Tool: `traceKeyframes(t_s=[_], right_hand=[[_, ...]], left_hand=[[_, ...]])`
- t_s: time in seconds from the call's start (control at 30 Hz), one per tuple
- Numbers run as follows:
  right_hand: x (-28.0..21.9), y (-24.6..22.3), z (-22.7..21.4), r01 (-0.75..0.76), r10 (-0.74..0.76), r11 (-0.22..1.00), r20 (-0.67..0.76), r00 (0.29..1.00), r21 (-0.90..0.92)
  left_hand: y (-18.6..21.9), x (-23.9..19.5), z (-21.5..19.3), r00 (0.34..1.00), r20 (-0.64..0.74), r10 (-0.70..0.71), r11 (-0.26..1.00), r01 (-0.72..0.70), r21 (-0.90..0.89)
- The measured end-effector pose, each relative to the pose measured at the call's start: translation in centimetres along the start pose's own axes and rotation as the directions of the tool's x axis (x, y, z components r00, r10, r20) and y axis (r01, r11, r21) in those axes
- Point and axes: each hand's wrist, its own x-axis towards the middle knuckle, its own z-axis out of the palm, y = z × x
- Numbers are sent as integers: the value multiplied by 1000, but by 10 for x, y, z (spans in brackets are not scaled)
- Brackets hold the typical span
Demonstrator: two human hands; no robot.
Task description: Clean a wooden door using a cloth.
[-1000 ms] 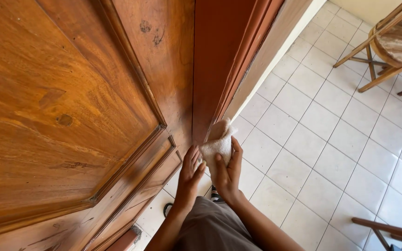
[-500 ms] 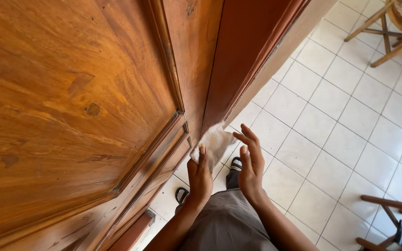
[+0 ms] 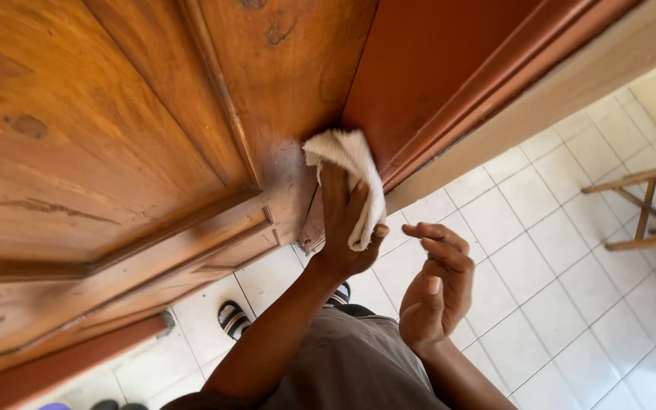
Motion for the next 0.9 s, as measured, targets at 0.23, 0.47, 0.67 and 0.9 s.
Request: traceKeyframes(t_s=[0.23, 0.47, 0.67, 0.9], right_hand=[[17, 13, -22, -178, 157, 984, 360, 920, 27], [25, 6, -21, 52, -84, 988, 224, 971, 147], [9, -3, -13, 34, -48, 998, 253, 966, 57], [-4, -1, -12, 97, -100, 995, 331, 939, 25]], left_hand=[[-31, -81, 45, 939, -142, -314, 947, 301, -109], [12, -11, 22, 981, -159, -112, 993, 104, -57], [-39, -75, 27, 993, -77, -91, 996, 90, -14], [-16, -113, 26, 809, -11, -588, 746, 537, -393]])
